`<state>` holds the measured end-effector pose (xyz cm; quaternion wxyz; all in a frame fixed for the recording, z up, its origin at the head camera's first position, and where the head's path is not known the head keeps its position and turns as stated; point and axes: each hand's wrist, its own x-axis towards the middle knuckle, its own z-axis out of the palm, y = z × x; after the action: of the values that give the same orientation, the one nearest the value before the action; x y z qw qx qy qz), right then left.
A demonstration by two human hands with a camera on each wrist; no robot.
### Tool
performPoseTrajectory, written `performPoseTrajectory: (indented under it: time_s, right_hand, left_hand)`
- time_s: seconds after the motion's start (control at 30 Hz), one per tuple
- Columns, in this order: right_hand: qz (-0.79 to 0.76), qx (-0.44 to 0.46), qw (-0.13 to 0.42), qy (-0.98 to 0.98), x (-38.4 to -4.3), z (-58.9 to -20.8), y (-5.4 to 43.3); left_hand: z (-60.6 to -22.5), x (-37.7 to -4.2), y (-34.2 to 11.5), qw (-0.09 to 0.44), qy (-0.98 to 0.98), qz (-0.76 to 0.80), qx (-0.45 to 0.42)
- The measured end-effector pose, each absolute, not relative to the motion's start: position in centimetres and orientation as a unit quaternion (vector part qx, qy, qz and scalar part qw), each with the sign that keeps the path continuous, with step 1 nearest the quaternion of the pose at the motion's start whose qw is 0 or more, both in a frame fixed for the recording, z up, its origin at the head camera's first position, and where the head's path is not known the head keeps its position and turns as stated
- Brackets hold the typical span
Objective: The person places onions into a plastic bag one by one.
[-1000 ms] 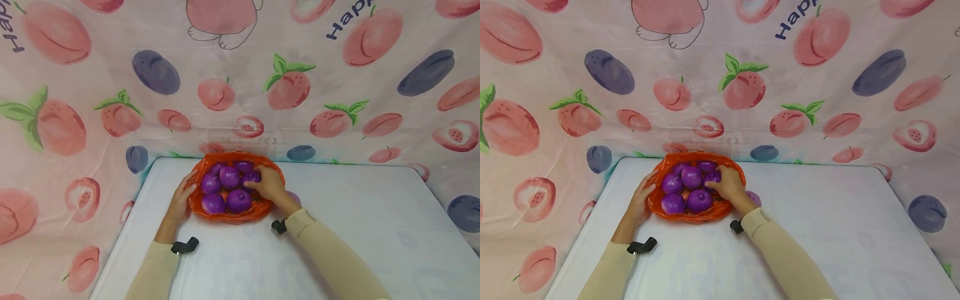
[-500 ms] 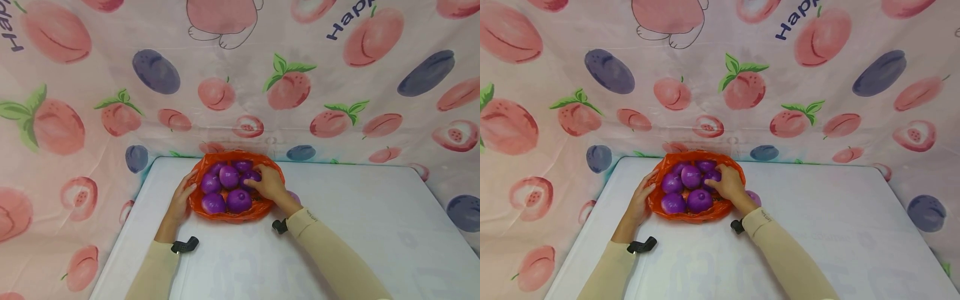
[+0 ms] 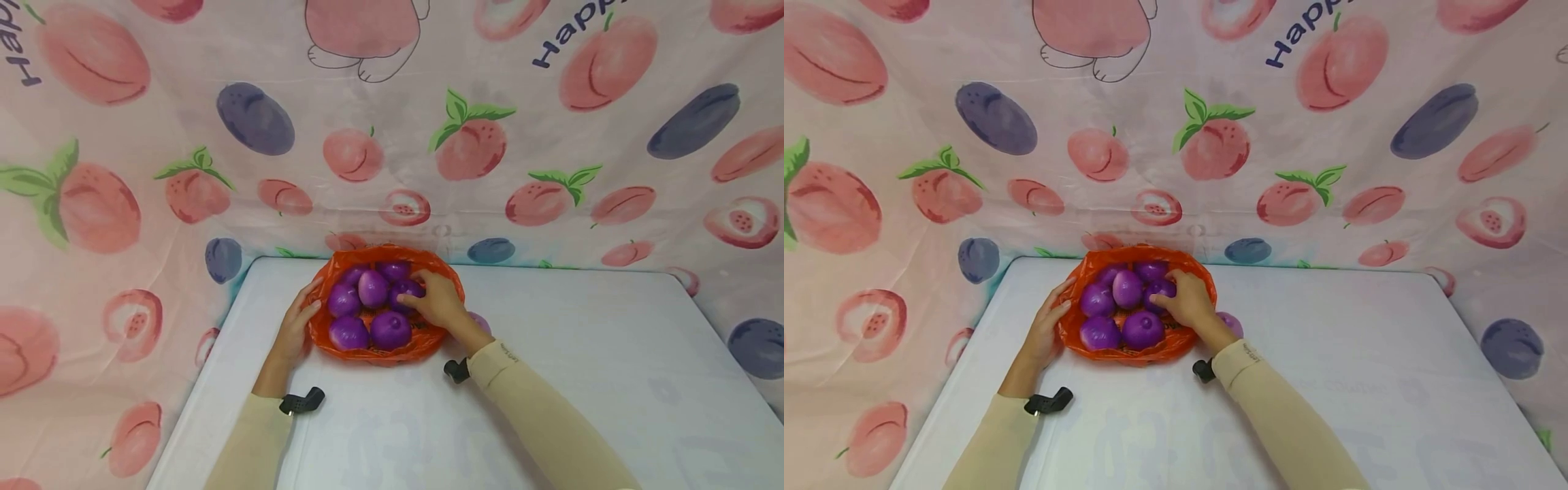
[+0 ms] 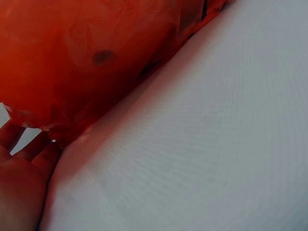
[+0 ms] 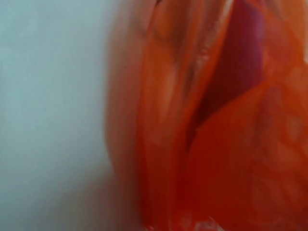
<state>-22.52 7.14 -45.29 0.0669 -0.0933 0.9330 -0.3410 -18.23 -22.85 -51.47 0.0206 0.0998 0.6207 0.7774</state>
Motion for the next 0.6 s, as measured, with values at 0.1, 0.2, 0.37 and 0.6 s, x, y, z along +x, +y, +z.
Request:
performPoseTrajectory:
  time_s: [0.1, 0.2, 0.37, 0.6]
  right_hand:
    - [-0.337, -0.108, 0.061, 0.933, -22.5, -44.7, 7.4]
    - [-0.334, -0.123, 0.054, 0.933, -22.5, -43.7, 7.9]
    - [-0.350, -0.114, 0.058, 0.928, -22.1, -41.8, 8.8]
    - [-0.367, -0.115, 0.043, 0.922, -21.2, -39.6, 11.4]
  left_hand:
    - [-51.4, -18.2, -22.9, 0.021, 0.620, 0.778, 0.102]
    - [-51.4, -18.2, -22.9, 0.022, 0.620, 0.778, 0.103]
    - [-51.5, -18.2, -23.0, 0.024, 0.624, 0.774, 0.103]
    - [-51.5, -18.2, -23.0, 0.024, 0.628, 0.771, 0.105]
